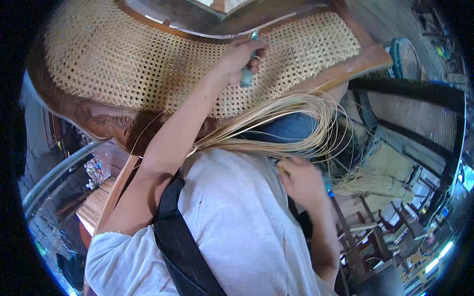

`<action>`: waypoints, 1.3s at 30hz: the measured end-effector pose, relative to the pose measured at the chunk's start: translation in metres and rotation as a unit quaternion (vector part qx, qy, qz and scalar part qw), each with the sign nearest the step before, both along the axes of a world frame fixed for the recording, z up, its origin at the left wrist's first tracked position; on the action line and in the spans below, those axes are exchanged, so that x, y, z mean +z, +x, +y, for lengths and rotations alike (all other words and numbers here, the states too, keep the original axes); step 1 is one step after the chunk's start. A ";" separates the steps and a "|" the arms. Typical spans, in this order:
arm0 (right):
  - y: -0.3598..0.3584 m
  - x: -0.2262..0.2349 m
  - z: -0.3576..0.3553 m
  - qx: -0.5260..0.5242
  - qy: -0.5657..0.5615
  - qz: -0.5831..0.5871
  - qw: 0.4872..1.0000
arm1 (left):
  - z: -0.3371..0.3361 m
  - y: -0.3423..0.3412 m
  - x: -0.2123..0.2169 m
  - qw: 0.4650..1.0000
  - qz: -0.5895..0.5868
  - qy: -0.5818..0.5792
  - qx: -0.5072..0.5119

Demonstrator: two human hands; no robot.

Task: Repairing and weaving the backrest of a rattan chair using strips of cane and adhesive.

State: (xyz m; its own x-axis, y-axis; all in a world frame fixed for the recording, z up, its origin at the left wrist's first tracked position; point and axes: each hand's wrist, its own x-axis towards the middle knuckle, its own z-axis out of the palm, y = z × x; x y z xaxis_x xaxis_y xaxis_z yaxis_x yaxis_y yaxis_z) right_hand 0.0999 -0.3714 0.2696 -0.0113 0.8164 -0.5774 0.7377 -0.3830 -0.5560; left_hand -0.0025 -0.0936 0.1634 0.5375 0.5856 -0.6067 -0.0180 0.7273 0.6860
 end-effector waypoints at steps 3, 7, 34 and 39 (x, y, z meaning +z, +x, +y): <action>-0.021 -0.026 -0.029 0.060 0.035 -0.155 0.985 | 0.027 -0.028 -0.031 0.995 0.012 -0.005 0.099; -0.020 -0.049 -0.040 -0.006 0.042 -0.105 0.994 | 0.048 -0.053 -0.072 0.986 0.070 0.074 0.132; 0.036 -0.159 0.412 0.454 -0.287 -0.258 0.803 | 0.082 0.005 -0.149 0.985 0.027 -0.138 0.100; 0.030 -0.155 0.418 0.382 -0.353 -0.230 0.822 | 0.083 0.007 -0.146 0.988 0.064 -0.108 0.091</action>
State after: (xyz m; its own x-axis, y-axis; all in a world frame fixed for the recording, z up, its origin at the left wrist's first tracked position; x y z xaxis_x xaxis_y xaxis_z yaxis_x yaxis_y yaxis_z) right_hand 0.1300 0.0465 0.1147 -0.0124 0.1312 -0.9913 0.9831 0.1825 0.0118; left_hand 0.0049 -0.0104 0.0172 0.3456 0.5151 -0.7844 -0.0858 0.8497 0.5202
